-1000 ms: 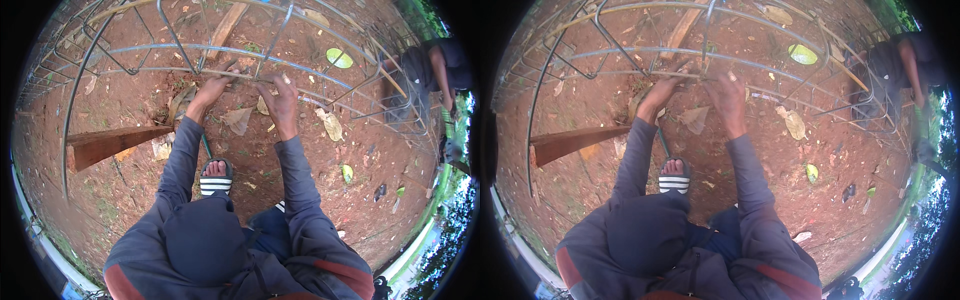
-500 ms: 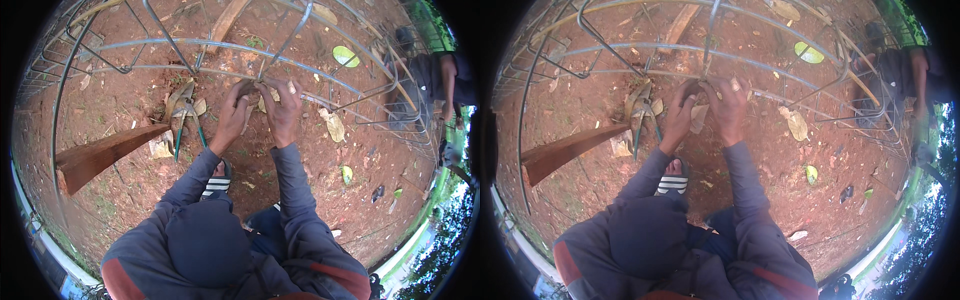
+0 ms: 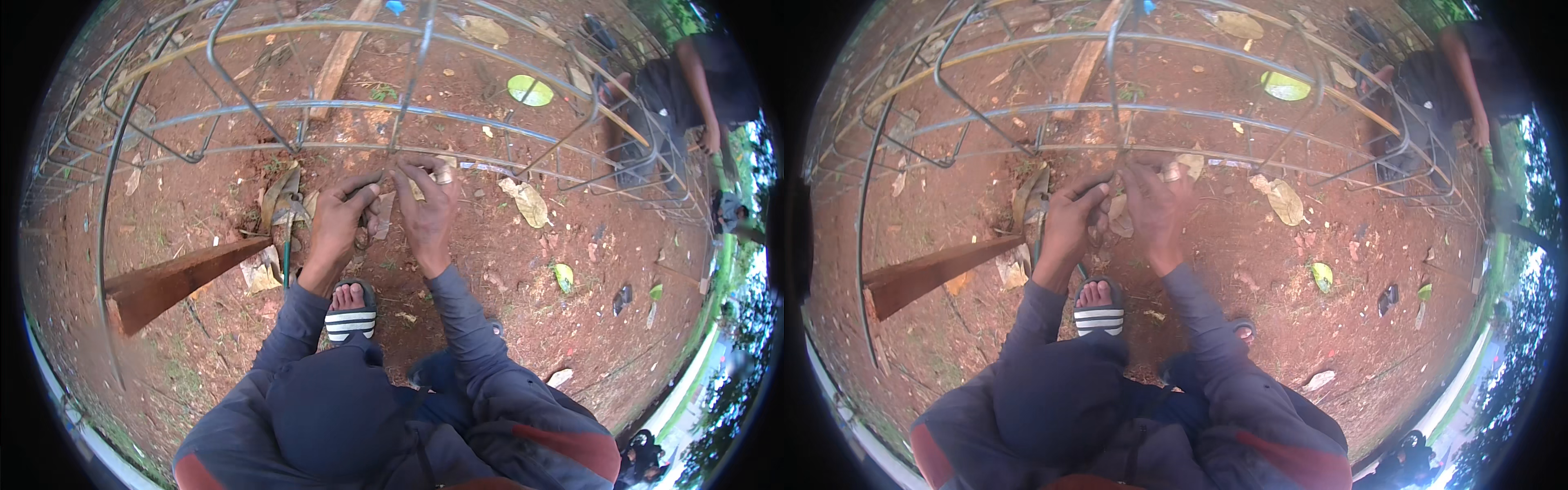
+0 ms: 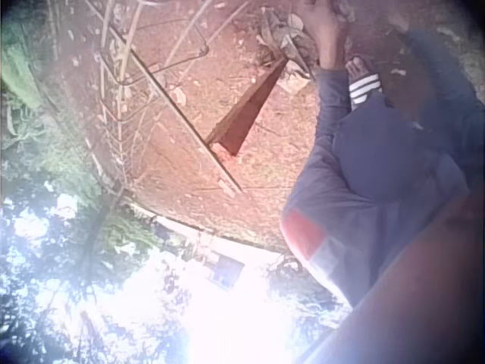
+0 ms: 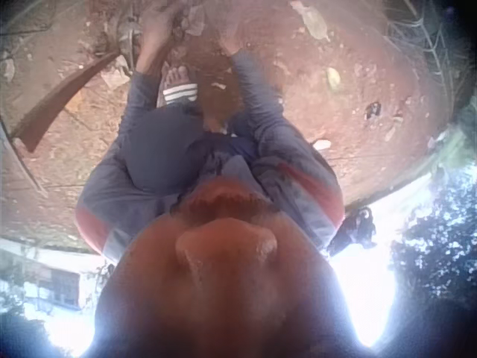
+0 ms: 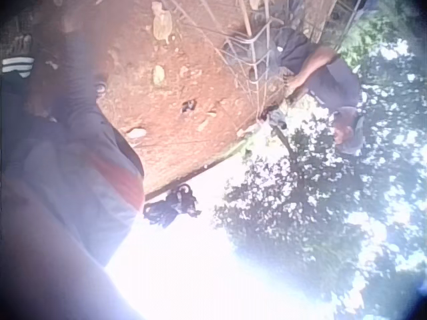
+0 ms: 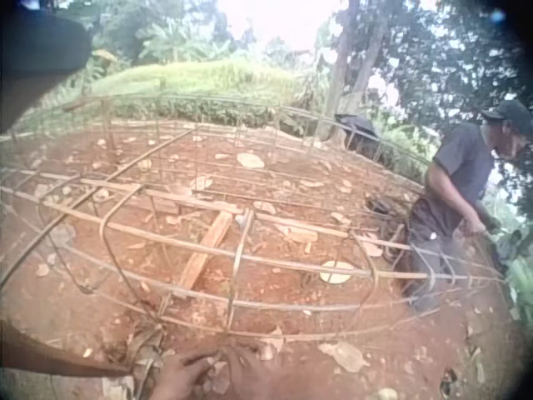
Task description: The person sits on the ground and uses pliers to twist wire ties around intersecting metal bars of a long frame. They repeatedly position the wire, clamp it with pliers, and twist it to secure the joints.
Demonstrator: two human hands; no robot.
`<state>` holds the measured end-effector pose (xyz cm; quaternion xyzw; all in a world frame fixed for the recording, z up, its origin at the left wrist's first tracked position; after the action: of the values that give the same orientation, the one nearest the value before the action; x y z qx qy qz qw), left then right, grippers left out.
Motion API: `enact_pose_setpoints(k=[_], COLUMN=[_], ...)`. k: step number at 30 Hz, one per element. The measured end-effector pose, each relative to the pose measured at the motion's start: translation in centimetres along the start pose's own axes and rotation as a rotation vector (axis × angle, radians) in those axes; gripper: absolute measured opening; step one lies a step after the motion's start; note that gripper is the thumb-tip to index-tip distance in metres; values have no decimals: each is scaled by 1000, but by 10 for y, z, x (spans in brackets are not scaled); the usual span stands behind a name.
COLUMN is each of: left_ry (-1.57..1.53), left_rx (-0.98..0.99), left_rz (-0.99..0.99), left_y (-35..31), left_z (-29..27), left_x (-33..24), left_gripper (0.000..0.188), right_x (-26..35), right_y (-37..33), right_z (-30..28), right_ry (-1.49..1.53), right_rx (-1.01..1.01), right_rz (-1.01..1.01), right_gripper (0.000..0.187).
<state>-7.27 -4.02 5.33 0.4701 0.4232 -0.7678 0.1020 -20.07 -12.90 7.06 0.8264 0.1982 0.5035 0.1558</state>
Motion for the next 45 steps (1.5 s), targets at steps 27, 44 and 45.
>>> enact_pose_setpoints(k=[27,44,45], left_ry=[592,1619,1633], left_rx=[-252,-820,-806], left_rz=[678,658,643], left_y=[-78,-41,-38], left_z=[5,-170,-172], left_x=[-63,107,109], left_gripper=[19,61,59], right_x=[-21,-30,-41], right_y=[-40,-95,-113], right_z=[69,88,98], right_ry=[768,723,511], right_rx=[-445,308,431], right_rz=[1144,1084,908], right_gripper=[24,35,33])
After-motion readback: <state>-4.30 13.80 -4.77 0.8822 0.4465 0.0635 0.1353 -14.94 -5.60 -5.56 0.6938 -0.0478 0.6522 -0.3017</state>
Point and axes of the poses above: each hand's wrist, its own y-axis towards the middle knuckle, its own z-axis out of the palm, x = y × z, the point moved 5 cm from there along y, towards the middle knuckle, and after that the axes turned 13 degrees about -x, right-handed, at the moved point
